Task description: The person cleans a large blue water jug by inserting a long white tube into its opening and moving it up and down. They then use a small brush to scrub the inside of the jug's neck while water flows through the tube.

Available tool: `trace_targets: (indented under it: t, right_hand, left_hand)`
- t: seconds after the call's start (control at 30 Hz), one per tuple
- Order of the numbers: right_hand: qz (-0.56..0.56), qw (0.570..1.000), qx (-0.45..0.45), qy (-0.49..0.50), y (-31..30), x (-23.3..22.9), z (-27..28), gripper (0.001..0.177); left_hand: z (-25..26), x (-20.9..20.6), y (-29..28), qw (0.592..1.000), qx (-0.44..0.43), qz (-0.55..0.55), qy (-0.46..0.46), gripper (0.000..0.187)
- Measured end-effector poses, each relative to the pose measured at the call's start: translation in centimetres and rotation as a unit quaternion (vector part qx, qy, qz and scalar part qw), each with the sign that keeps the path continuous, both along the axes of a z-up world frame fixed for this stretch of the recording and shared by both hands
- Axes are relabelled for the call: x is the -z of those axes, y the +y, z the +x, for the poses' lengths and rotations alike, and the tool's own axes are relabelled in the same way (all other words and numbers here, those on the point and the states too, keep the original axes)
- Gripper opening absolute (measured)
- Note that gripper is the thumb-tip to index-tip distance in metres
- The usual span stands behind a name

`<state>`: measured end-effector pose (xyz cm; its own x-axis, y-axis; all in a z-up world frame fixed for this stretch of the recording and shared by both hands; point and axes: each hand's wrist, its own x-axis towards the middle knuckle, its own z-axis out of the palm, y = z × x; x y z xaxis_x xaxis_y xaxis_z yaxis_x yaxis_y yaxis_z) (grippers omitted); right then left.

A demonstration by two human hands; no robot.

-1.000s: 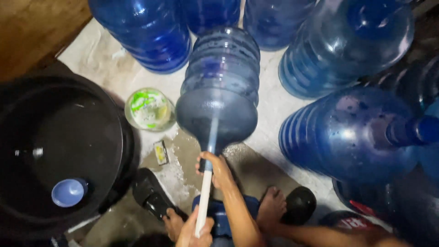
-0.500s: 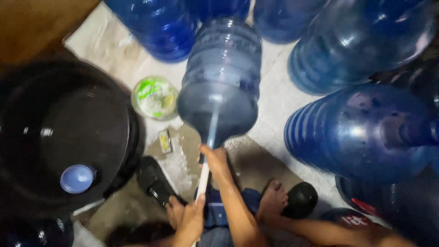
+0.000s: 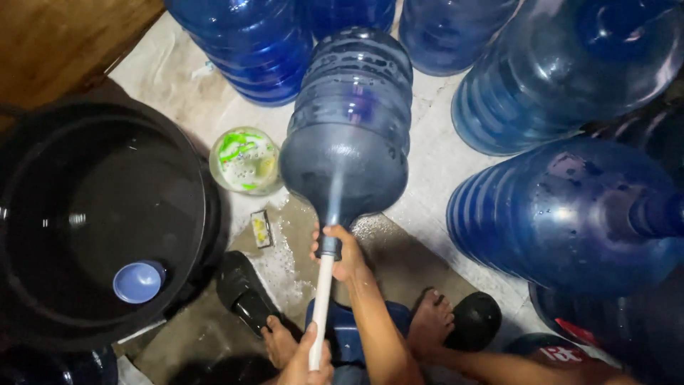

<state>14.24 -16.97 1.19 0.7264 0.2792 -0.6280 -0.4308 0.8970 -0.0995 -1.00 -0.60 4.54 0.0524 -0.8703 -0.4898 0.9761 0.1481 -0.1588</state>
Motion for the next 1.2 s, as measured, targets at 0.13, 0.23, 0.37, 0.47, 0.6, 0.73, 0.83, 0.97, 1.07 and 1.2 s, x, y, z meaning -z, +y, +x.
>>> trace_targets:
  t: [0.13, 0.23, 0.37, 0.47, 0.6, 0.73, 0.83, 0.97, 1.07, 1.2]
  right_hand:
    - [-0.02, 0.999, -0.026, -0.001, 0.2, -0.6, -0.3, 0.024]
    - [-0.047, 0.999, -0.021, 0.011, 0.3, -0.7, 0.5, 0.025]
    - [-0.042, 0.998, -0.039, 0.028, 0.5, -1.5, -0.2, 0.027]
    - [-0.015, 0.999, -0.012, 0.026, 1.1, -1.2, -0.7, 0.026]
    - [-0.033, 0.998, 0.008, 0.046, 2.8, 0.5, -0.7, 0.022]
    - [-0.058, 0.997, 0.0, 0.053, 2.5, 0.8, -1.3, 0.027]
    - [-0.062, 0.998, -0.004, 0.032, 1.2, -0.7, -0.9, 0.029]
    - [-0.028, 1.0, 0.001, -0.002, 0.1, -3.0, -0.3, 0.025]
    - [-0.045, 0.999, -0.016, 0.015, -0.3, -4.2, 0.6, 0.023]
    - [-0.051, 0.998, 0.004, 0.021, 0.4, -3.4, -0.6, 0.03]
  left_hand:
    - [-1.1, 5.1, 1.2, 0.523, 0.199, 0.746, -0.362, 0.112]
    - [0.4, 5.8, 1.6, 0.503, 0.241, 0.747, -0.361, 0.099]
    - [0.3, -3.2, -1.7, 0.515, 0.272, 0.663, -0.471, 0.053]
    - [3.8, -7.3, -3.1, 0.506, 0.422, 0.628, -0.414, 0.055]
    - [9.1, -11.8, -6.4, 0.557, 0.459, 0.589, -0.363, 0.051]
    - [7.6, -4.8, -6.3, 0.586, 0.263, 0.623, -0.447, 0.039]
    - [7.3, -4.9, -2.9, 0.906, 0.111, 0.358, -0.198, 0.042]
    - [6.8, -8.0, -3.4, 0.938, 0.032, 0.344, -0.024, 0.043]
    - [6.1, -8.6, -4.3, 0.411, 0.435, 0.623, -0.503, 0.044]
    - [4.2, -4.5, -1.1, 0.96, 0.058, 0.271, 0.032, 0.01]
